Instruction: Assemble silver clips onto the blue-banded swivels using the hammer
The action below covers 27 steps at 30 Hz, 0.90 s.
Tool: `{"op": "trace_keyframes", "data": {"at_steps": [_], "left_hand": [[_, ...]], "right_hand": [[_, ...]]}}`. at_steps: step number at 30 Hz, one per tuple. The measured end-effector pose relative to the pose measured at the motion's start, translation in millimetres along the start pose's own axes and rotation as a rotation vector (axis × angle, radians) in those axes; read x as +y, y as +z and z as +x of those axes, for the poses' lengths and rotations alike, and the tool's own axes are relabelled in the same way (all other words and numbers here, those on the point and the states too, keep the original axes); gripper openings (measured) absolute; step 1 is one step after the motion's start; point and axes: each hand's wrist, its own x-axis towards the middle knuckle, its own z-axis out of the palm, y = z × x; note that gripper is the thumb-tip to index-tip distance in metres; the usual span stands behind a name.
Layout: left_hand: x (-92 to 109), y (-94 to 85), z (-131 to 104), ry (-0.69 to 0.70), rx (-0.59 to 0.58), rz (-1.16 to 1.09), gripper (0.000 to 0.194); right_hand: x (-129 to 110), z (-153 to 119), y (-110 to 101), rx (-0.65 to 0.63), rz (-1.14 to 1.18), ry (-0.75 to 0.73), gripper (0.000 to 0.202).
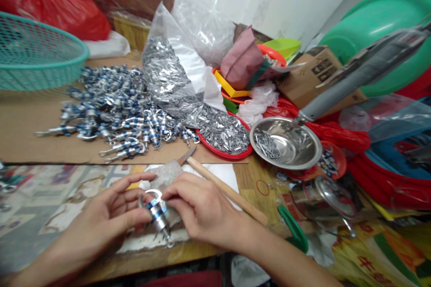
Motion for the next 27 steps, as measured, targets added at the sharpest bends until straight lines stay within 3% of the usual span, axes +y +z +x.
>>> {"op": "trace_keyframes", "data": {"at_steps": [2, 5, 9, 13, 17, 21, 24, 27], "left_hand": [[1.4, 0.9, -0.4, -0.005, 0.005, 0.01, 0.06], [2.7, 1.7, -0.7, -0.003, 0.025, 0.019, 0.059], [2.4, 1.2, -0.8, -0.003, 0.013, 0.008, 0.06], [2.5, 2.1, -1.2, 0.007, -0.01, -0.021, 0.057], [5.0, 7.0, -4.0, 0.028, 0.005, -0.059, 0.054], [4.6, 7.4, -4.0, 0.026, 0.031, -0.046, 0.052], [0.8, 3.3, -0.2, 0.014, -0.021, -0.048, 0.054], [-2.3, -0.3, 3.4, 0.023, -0.045, -0.052, 0.054]], "right_hand": [[5.6, -4.3, -1.9, 0.045, -0.057, -0.031, 0.024], [8.5, -5.0, -6.1, -0.062, -0.141, -0.064, 0.035], [-0.5, 1.4, -2.8, -0.113, -0.005, -0.069, 0.037], [-5.6, 5.3, 14.0, 0.045, 0.316, 0.183, 0.029], [-2.4, 6.9, 26.3, 0.179, 0.596, 0.328, 0.042], [-2.1, 11.8, 28.1, 0.17, 0.602, 0.348, 0.043], [-4.1, 14.7, 31.4, 0.143, 0.547, 0.353, 0.046], [-4.9, 14.6, 36.4, 0.194, 0.443, 0.289, 0.044]]}}
